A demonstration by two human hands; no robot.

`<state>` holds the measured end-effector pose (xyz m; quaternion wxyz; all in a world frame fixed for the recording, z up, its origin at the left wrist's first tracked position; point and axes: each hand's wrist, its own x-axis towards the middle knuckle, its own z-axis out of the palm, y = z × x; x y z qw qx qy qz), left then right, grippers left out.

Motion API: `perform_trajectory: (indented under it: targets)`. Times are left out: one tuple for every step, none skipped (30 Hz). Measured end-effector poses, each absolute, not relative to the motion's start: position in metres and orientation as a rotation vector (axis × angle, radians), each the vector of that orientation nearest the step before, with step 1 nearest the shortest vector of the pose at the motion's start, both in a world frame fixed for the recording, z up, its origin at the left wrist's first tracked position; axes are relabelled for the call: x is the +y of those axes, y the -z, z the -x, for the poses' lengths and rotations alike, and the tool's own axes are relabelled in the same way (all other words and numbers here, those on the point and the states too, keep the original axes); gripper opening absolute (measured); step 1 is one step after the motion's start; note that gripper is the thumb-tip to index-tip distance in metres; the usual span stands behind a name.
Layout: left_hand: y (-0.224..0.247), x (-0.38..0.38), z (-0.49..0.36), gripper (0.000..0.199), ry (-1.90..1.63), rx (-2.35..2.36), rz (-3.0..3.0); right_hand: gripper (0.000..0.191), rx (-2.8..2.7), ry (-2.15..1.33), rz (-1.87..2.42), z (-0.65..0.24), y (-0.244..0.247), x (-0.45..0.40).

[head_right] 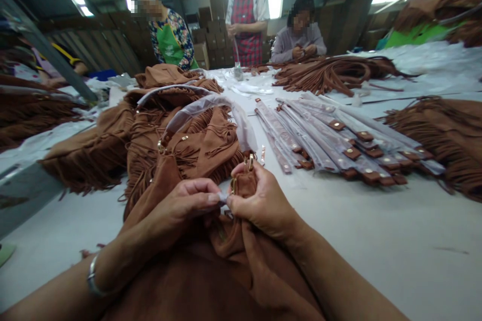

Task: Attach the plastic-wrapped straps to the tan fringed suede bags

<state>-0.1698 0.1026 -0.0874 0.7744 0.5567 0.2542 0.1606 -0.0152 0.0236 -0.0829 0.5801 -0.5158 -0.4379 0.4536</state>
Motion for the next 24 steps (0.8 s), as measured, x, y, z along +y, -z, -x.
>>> perform_trajectory:
  targets:
    - [0.0879, 0.1034, 0.1692, 0.017, -0.348, 0.560, -1.166, 0.038, -1.053, -1.033, 1.215, 0.0158, 0.0834, 0.0232]
    - [0.0882, 0.1042, 0.1685, 0.015, -0.338, 0.565, -1.139, 0.036, -1.082, -0.999, 1.226, 0.0163, 0.0838, 0.0227]
    - [0.0883, 0.1049, 0.1677, 0.014, -0.320, 0.568, -1.118, 0.035, -1.108, -0.964, 1.238, 0.0167, 0.0842, 0.0224]
    - [0.0883, 0.1054, 0.1669, 0.013, -0.300, 0.572, -1.099, 0.034, -1.129, -0.937, 1.247, 0.0171, 0.0845, 0.0222]
    - [0.0882, 0.1057, 0.1662, 0.012, -0.284, 0.579, -1.081, 0.033, -1.144, -0.924, 1.246, 0.0174, 0.0848, 0.0223]
    - [0.0882, 0.1057, 0.1655, 0.012, -0.280, 0.590, -1.068, 0.032, -1.155, -0.923, 1.234, 0.0177, 0.0851, 0.0225]
    - [0.0882, 0.1056, 0.1650, 0.013, -0.291, 0.604, -1.059, 0.031, -1.161, -0.926, 1.220, 0.0181, 0.0854, 0.0229]
    - [0.0882, 0.1052, 0.1646, 0.012, -0.316, 0.619, -1.054, 0.030, -1.162, -0.933, 1.205, 0.0185, 0.0858, 0.0234]
    - [0.0881, 0.1049, 0.1644, 0.012, -0.344, 0.632, -1.046, 0.029, -1.162, -0.936, 1.192, 0.0190, 0.0863, 0.0239]
    - [0.0880, 0.1045, 0.1643, 0.011, -0.367, 0.641, -1.036, 0.029, -1.162, -0.930, 1.184, 0.0195, 0.0869, 0.0243]
    - [0.0879, 0.1044, 0.1643, 0.010, -0.372, 0.648, -1.025, 0.030, -1.165, -0.915, 1.182, 0.0201, 0.0875, 0.0245]
    - [0.0876, 0.1044, 0.1643, 0.008, -0.366, 0.652, -1.012, 0.031, -1.172, -0.895, 1.184, 0.0207, 0.0881, 0.0244]
    - [0.0873, 0.1048, 0.1643, 0.008, -0.350, 0.652, -0.995, 0.031, -1.180, -0.879, 1.183, 0.0212, 0.0887, 0.0242]
    - [0.0869, 0.1054, 0.1643, 0.008, -0.329, 0.653, -0.977, 0.031, -1.190, -0.867, 1.178, 0.0216, 0.0892, 0.0237]
    - [0.0865, 0.1063, 0.1642, 0.007, -0.307, 0.652, -0.963, 0.030, -1.199, -0.859, 1.173, 0.0220, 0.0896, 0.0231]
    - [0.0862, 0.1074, 0.1642, 0.007, -0.288, 0.649, -0.948, 0.030, -1.209, -0.855, 1.167, 0.0222, 0.0900, 0.0223]
    - [0.0858, 0.1085, 0.1642, 0.007, -0.273, 0.646, -0.930, 0.031, -1.217, -0.858, 1.156, 0.0223, 0.0903, 0.0215]
    - [0.0854, 0.1095, 0.1641, 0.007, -0.262, 0.646, -0.913, 0.031, -1.224, -0.865, 1.145, 0.0223, 0.0905, 0.0208]
    - [0.0851, 0.1103, 0.1641, 0.007, -0.251, 0.649, -0.897, 0.031, -1.229, -0.871, 1.134, 0.0223, 0.0907, 0.0200]
    - [0.0847, 0.1109, 0.1641, 0.007, -0.244, 0.651, -0.884, 0.031, -1.234, -0.875, 1.127, 0.0223, 0.0907, 0.0194]
    - [0.0844, 0.1112, 0.1641, 0.007, -0.237, 0.653, -0.869, 0.031, -1.236, -0.880, 1.119, 0.0223, 0.0906, 0.0189]
    - [0.0840, 0.1112, 0.1641, 0.008, -0.234, 0.653, -0.855, 0.031, -1.235, -0.883, 1.111, 0.0223, 0.0904, 0.0186]
    - [0.0837, 0.1111, 0.1641, 0.008, -0.231, 0.650, -0.843, 0.032, -1.234, -0.878, 1.107, 0.0223, 0.0902, 0.0184]
    - [0.0834, 0.1110, 0.1641, 0.008, -0.228, 0.643, -0.830, 0.032, -1.235, -0.867, 1.106, 0.0223, 0.0899, 0.0183]
